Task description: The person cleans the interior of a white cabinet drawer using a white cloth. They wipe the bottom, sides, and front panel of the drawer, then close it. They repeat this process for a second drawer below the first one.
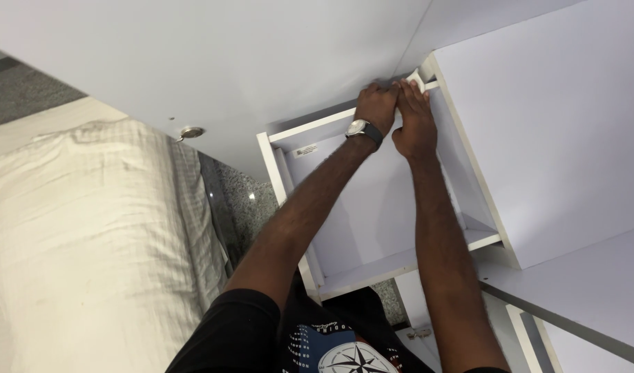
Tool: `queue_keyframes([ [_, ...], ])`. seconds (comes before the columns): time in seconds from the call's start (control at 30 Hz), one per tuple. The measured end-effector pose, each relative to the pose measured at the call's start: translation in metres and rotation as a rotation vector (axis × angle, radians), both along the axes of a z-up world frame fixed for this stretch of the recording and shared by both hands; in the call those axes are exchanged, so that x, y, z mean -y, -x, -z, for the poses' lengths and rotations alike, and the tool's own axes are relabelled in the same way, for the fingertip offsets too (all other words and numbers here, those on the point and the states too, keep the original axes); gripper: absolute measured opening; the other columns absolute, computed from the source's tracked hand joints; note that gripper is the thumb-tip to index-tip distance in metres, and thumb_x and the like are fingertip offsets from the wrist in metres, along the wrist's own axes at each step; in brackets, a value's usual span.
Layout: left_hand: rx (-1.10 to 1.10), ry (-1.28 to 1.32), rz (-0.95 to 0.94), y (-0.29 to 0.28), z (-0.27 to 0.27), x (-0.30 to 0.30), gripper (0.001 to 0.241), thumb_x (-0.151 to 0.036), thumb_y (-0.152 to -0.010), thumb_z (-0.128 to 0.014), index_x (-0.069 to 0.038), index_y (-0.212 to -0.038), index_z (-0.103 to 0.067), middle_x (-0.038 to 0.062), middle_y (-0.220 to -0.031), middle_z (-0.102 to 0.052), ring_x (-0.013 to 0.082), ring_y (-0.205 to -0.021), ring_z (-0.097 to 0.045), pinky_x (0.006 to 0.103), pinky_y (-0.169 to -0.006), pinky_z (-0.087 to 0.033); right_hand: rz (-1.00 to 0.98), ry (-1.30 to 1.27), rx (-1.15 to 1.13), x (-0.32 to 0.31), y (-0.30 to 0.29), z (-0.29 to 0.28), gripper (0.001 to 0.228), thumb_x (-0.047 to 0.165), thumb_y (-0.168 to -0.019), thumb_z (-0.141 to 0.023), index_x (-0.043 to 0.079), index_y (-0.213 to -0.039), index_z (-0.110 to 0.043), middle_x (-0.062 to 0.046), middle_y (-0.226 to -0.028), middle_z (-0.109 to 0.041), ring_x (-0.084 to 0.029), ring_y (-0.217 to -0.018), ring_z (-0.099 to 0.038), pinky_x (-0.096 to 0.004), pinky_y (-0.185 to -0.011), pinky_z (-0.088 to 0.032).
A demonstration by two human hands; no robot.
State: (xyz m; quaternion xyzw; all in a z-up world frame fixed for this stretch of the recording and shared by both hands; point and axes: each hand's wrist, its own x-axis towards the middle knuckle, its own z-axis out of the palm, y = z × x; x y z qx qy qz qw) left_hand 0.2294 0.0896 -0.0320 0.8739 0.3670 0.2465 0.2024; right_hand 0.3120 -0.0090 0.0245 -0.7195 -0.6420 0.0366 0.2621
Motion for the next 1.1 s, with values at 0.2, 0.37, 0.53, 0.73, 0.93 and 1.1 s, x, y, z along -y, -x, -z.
queue_keyframes([
  [0.2,0.033,0.023,-0.020,0.048,-0.008,-0.008,0.017,-0.008,-0.087,-0.067,-0.003,-0.100,-0.077,0.016,-0.085,-0.075,0.0344,-0.093,-0.066,0.0467,-0.088,-0.052,-0.045,-0.013,0.009,-0.001,0.043,-0.002,0.085,-0.024,-0.069,-0.050,0.003,-0.150,-0.055,-0.012,-0.161,-0.048,-0.031,-0.155,-0.035,-0.050,-0.128,-0.026],
  [0.37,-0.076,-0.090,-0.100,0.101,-0.007,-0.005,0.012,-0.011,-0.084,-0.068,-0.008,-0.090,-0.078,0.015,-0.084,-0.075,0.0333,-0.098,-0.067,0.0461,-0.092,-0.052,-0.076,-0.050,0.036,-0.007,0.085,0.008,0.084,-0.022,-0.068,-0.053,-0.001,-0.149,-0.056,-0.015,-0.158,-0.051,-0.032,-0.153,-0.037,-0.049,-0.128,-0.027],
  [0.53,-0.091,-0.080,-0.113,0.167,-0.011,-0.002,0.015,-0.011,-0.085,-0.066,-0.009,-0.093,-0.079,0.013,-0.085,-0.076,0.0332,-0.102,-0.067,0.0470,-0.094,-0.049,-0.108,-0.056,0.044,-0.010,0.139,0.009,0.077,-0.019,-0.070,-0.055,-0.001,-0.145,-0.059,-0.016,-0.155,-0.055,-0.031,-0.152,-0.041,-0.048,-0.128,-0.029],
  [0.73,-0.227,-0.061,-0.072,0.220,-0.019,-0.007,0.019,-0.008,-0.087,-0.063,-0.009,-0.097,-0.079,0.012,-0.086,-0.077,0.0314,-0.103,-0.066,0.0500,-0.101,-0.045,-0.111,-0.076,0.055,-0.015,0.193,-0.003,0.072,-0.016,-0.069,-0.058,-0.003,-0.139,-0.061,-0.016,-0.149,-0.058,-0.033,-0.146,-0.046,-0.046,-0.123,-0.033],
  [0.93,-0.369,-0.054,0.004,0.230,-0.019,-0.020,0.016,-0.008,-0.084,-0.065,-0.011,-0.090,-0.079,0.012,-0.089,-0.076,0.0301,-0.108,-0.066,0.0461,-0.100,-0.047,-0.079,-0.076,0.110,-0.022,0.197,-0.006,0.054,-0.012,-0.082,-0.060,0.004,-0.132,-0.070,-0.012,-0.139,-0.067,-0.029,-0.137,-0.057,-0.042,-0.117,-0.042],
  [1.1,-0.250,-0.001,0.047,0.237,-0.022,-0.043,0.017,-0.007,-0.084,-0.065,-0.011,-0.091,-0.079,0.017,-0.090,-0.075,0.0334,-0.094,-0.072,0.0485,-0.092,-0.054,-0.110,-0.071,0.081,-0.034,0.208,-0.031,0.024,0.002,-0.092,-0.067,0.005,-0.114,-0.076,-0.012,-0.116,-0.075,-0.031,-0.115,-0.067,-0.045,-0.099,-0.051],
])
